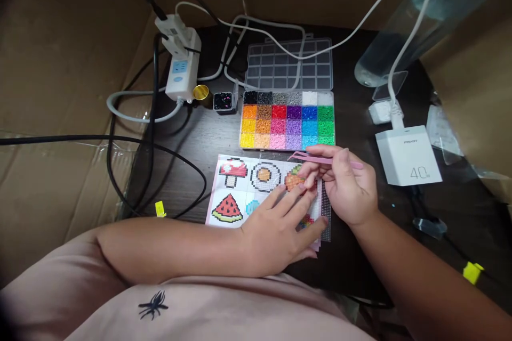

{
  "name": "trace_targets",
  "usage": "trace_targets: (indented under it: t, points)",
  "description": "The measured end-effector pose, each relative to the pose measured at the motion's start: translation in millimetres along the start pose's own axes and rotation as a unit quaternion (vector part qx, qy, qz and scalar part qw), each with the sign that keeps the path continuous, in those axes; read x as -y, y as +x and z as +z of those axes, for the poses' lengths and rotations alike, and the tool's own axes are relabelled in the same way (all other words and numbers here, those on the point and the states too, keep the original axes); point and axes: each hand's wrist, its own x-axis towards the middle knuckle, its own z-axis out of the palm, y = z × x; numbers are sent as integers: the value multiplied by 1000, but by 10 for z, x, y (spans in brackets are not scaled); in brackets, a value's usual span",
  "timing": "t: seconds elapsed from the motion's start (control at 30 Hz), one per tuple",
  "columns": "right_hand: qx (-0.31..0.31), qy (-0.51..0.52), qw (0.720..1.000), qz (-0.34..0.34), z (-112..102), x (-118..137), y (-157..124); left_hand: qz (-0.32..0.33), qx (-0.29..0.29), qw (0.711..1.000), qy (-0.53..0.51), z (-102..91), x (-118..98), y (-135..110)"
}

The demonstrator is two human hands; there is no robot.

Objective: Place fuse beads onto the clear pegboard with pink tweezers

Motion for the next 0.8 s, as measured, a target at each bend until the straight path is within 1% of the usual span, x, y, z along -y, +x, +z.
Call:
trace_targets:
  t: [0.3, 0.4, 0.53, 0.7, 0.8]
  points:
    - [-7, 11, 1000, 7, 33, 17, 9, 2, 6, 1000, -8, -2, 7, -2]
    - [-17, 28, 999, 7, 34, 24, 39, -6, 4, 1000, -17, -20, 19, -15]
    - [-23, 63, 998, -11, 8, 49, 126, -8, -1, 1000, -28, -40, 44, -17]
    - [-34, 61, 997, 21, -43, 82, 203, -8, -8, 999, -35, -44, 50, -11]
    - [-31, 59, 998, 18, -36, 84, 200, -9, -6, 999, -40, -34, 48, -16]
